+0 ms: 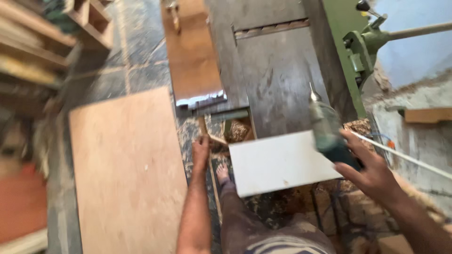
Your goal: The person drills holes into a white board and searches through tool cabinet drawers for items.
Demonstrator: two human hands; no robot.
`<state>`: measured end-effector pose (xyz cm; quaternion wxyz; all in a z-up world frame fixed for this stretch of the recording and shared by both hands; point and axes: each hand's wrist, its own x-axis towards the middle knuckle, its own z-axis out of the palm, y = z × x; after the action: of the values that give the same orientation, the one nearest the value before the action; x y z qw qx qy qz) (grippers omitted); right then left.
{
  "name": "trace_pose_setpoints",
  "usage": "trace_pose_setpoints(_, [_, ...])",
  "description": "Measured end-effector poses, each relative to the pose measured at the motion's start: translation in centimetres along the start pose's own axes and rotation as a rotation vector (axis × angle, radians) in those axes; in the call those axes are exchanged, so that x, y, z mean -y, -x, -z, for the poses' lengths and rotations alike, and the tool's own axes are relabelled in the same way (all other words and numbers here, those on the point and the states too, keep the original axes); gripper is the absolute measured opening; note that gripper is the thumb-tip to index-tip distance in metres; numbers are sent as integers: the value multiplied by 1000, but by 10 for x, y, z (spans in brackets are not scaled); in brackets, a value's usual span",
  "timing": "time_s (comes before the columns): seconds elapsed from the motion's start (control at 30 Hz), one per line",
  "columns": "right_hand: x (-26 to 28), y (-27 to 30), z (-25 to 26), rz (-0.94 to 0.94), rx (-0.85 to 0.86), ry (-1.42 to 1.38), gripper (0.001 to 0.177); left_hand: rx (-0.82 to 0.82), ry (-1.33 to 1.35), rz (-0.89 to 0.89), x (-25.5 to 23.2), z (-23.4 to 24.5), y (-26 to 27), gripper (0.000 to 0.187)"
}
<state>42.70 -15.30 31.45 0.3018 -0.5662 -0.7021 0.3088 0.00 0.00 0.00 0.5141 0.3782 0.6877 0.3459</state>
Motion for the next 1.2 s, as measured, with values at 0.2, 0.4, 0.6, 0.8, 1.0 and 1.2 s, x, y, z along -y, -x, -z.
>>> trace_pose_setpoints(0.2, [-4, -125, -67, -286, 249, 923, 85, 160, 89, 146, 5, -58, -99, 48])
trace_pose_setpoints(0.4, [-59, -157, -91, 4, 103, 1071, 82, 235, 340, 412, 48, -108, -122, 42])
trace_pose_setpoints(0.6, [-86, -149, -99, -28, 83, 1047, 88, 193, 655, 544, 64, -113, -153, 37])
trace_pose_setpoints(0.8, [-86, -141, -106, -122, -9, 946, 83, 131, 812, 498, 68, -87, -125, 34])
trace_pose_setpoints(1.0, [-57, -96, -108, -224, -156, 807, 71, 138, 929, 372, 89, -11, -57, 33])
trace_pose_setpoints(1.2, [-36, 6, -106, -153, -258, 611, 43, 94, 970, 162, 100, 65, 15, 22])
